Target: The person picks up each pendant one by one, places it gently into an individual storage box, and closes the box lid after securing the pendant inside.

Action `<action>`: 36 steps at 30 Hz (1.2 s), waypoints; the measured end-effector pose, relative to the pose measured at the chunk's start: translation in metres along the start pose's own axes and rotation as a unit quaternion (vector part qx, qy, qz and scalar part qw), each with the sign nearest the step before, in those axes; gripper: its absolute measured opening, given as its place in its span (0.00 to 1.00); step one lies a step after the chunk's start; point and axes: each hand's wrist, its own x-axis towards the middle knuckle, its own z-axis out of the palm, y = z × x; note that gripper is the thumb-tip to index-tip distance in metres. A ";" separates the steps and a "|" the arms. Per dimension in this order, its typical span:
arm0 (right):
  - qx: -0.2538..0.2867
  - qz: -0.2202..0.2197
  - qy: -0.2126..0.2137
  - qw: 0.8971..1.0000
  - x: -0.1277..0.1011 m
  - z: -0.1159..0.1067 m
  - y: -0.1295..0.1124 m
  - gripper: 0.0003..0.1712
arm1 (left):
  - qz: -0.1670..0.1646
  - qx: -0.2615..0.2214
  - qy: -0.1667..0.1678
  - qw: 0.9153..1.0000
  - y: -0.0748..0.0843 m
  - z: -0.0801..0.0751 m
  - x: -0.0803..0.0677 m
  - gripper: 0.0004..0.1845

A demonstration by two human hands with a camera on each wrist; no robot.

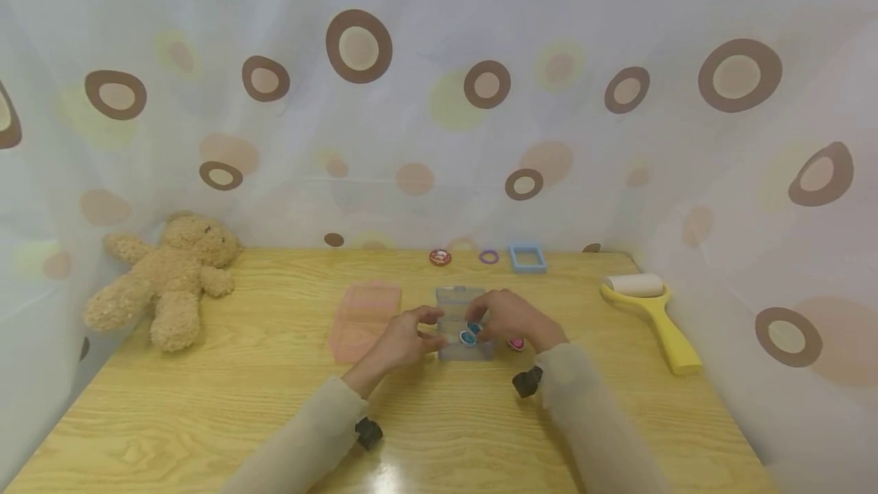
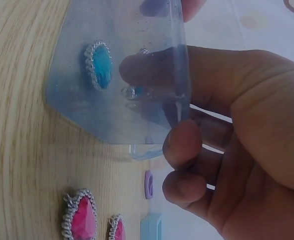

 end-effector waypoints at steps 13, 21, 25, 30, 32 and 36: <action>-0.021 0.016 -0.008 1.000 -0.001 0.001 -0.002 0.15 | -0.001 0.003 0.000 1.000 -0.001 0.001 0.000 0.27; -0.004 0.007 0.000 1.000 -0.005 -0.004 -0.004 0.16 | -0.018 0.008 0.002 1.000 -0.002 0.002 0.001 0.28; 0.011 0.003 0.007 1.000 -0.006 -0.006 0.000 0.14 | -0.024 0.008 0.005 1.000 -0.002 0.001 0.001 0.29; 0.028 -0.001 0.020 0.999 -0.008 -0.012 0.007 0.13 | -0.025 -0.003 0.010 1.000 0.002 -0.005 -0.001 0.28; 0.034 -0.005 0.029 0.999 -0.009 -0.015 0.008 0.13 | -0.023 -0.010 0.012 1.000 0.002 -0.008 -0.002 0.28; 0.042 -0.010 0.046 0.998 -0.012 -0.021 0.012 0.13 | -0.014 -0.024 0.016 0.999 0.000 -0.014 -0.003 0.26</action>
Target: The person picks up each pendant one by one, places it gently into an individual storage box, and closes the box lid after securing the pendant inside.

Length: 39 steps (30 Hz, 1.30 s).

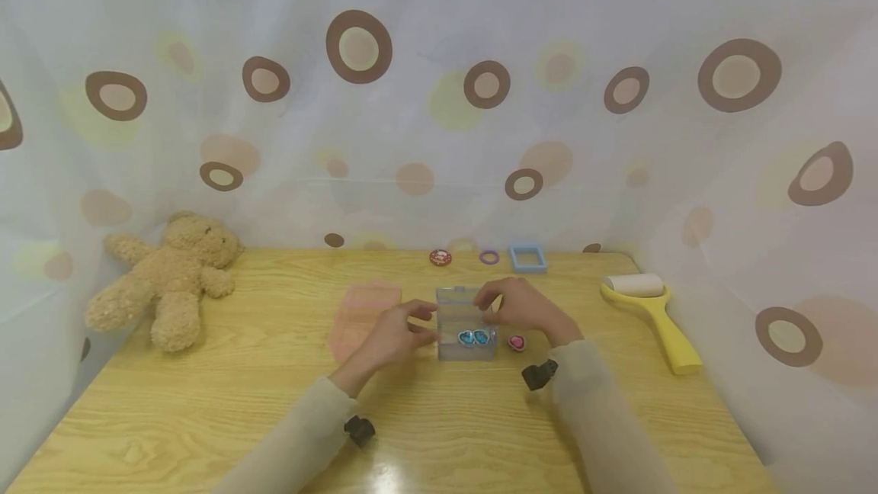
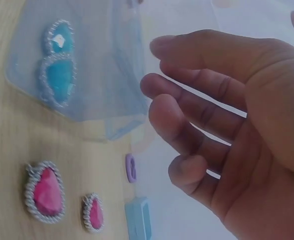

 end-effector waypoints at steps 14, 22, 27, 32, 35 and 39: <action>0.043 0.045 0.039 0.997 -0.010 -0.016 0.019 0.16 | 0.043 -0.007 0.007 0.999 -0.009 -0.036 -0.014 0.20; 0.045 0.053 0.058 0.996 -0.017 -0.021 0.027 0.17 | 0.062 -0.016 0.015 0.998 -0.018 -0.061 -0.024 0.20; 0.047 0.068 0.069 0.994 -0.019 -0.021 0.033 0.17 | 0.037 -0.029 0.032 0.998 -0.022 -0.074 -0.030 0.19; 0.051 0.080 0.075 0.993 -0.020 -0.020 0.037 0.18 | 0.023 -0.028 0.047 0.998 -0.030 -0.088 -0.034 0.21; 0.055 0.088 0.075 0.992 -0.021 -0.019 0.040 0.18 | 0.013 -0.040 0.052 0.998 -0.037 -0.097 -0.036 0.22; 0.057 0.089 0.077 0.991 -0.023 -0.018 0.044 0.18 | 0.003 -0.052 0.059 0.997 -0.045 -0.109 -0.041 0.21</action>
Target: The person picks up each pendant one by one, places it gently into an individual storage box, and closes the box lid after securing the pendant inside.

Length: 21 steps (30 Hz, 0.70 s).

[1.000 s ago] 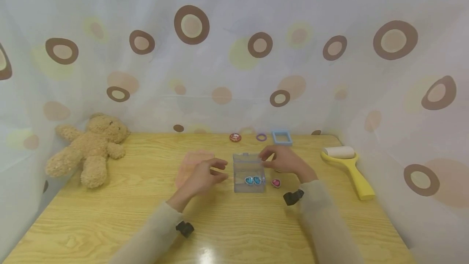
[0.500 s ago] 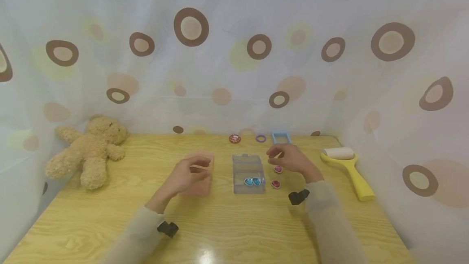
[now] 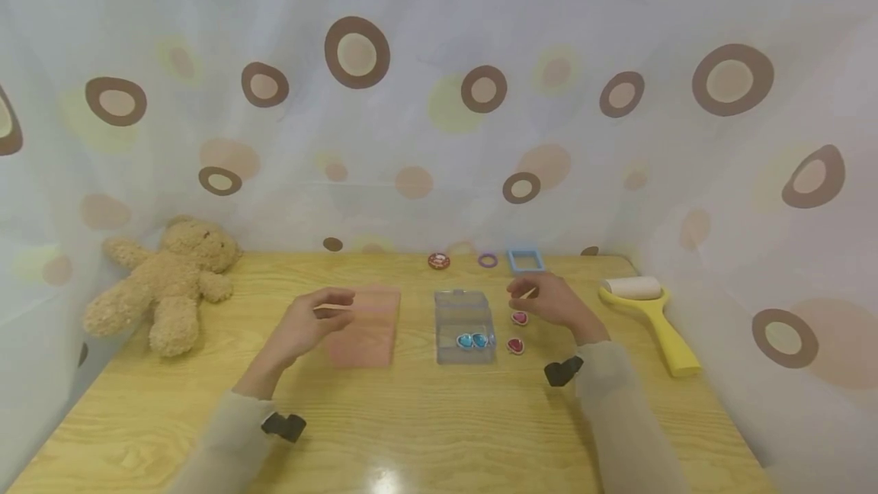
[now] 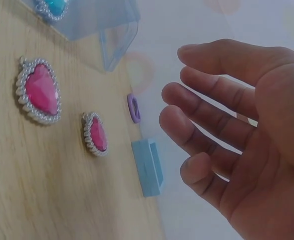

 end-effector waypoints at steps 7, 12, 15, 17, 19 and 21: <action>-0.010 0.002 0.007 1.000 0.002 0.006 0.011 0.16 | -0.005 0.002 0.005 1.000 -0.014 -0.016 -0.003 0.23; -0.011 -0.004 0.008 1.000 0.003 0.009 0.020 0.14 | -0.020 0.007 0.009 1.000 -0.022 -0.024 -0.006 0.23; -0.018 0.009 0.002 1.000 0.004 0.010 0.026 0.14 | -0.030 0.009 -0.006 1.000 -0.025 -0.026 -0.007 0.24; -0.019 0.021 -0.006 1.000 0.004 0.011 0.030 0.15 | -0.032 0.012 -0.017 0.999 -0.027 -0.026 -0.007 0.24; -0.016 0.036 -0.014 0.999 0.004 0.013 0.033 0.15 | -0.034 0.010 -0.032 0.999 -0.028 -0.025 -0.007 0.25; -0.015 0.045 -0.017 0.999 0.005 0.014 0.037 0.15 | -0.039 0.008 -0.041 0.998 -0.030 -0.024 -0.007 0.26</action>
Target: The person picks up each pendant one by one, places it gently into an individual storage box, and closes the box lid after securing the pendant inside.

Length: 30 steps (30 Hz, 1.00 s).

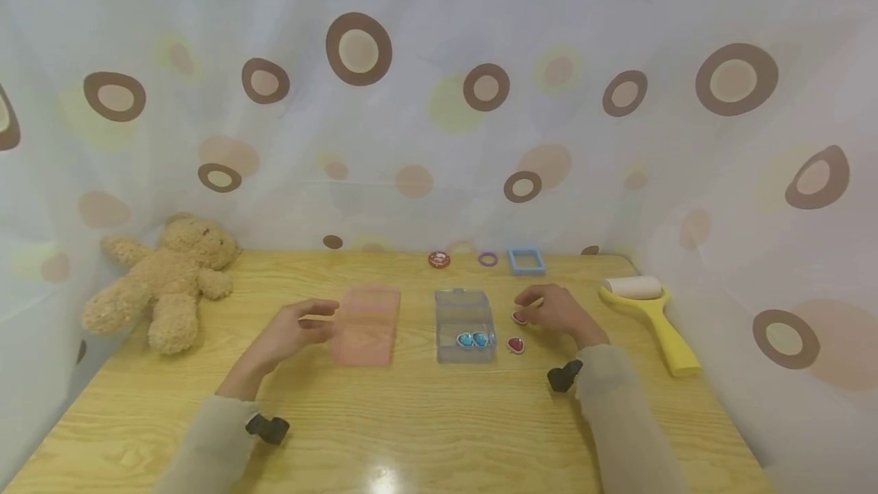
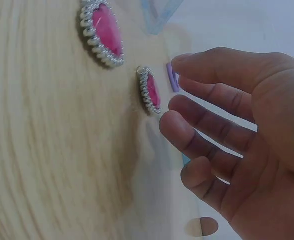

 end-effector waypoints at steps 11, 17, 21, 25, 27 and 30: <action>-0.015 -0.004 0.002 1.000 0.003 0.008 0.010 0.19 | -0.011 0.013 -0.024 1.000 -0.005 0.004 0.002 0.32; -0.025 -0.005 0.000 1.000 0.001 0.008 0.005 0.19 | -0.011 0.012 -0.028 0.999 -0.006 0.005 0.001 0.34; -0.027 -0.002 -0.003 1.000 0.002 0.009 0.005 0.19 | -0.008 0.012 -0.030 0.999 -0.007 0.005 0.001 0.36; -0.031 -0.003 -0.005 0.999 0.005 0.010 0.008 0.19 | -0.009 0.011 -0.029 0.999 -0.006 0.006 0.001 0.36; -0.033 -0.003 -0.006 0.999 0.006 0.010 0.009 0.18 | -0.008 0.014 -0.029 0.999 -0.005 0.006 0.001 0.37; -0.034 -0.004 -0.010 0.999 0.007 0.009 0.009 0.17 | -0.008 0.014 -0.030 0.999 -0.005 0.007 0.001 0.37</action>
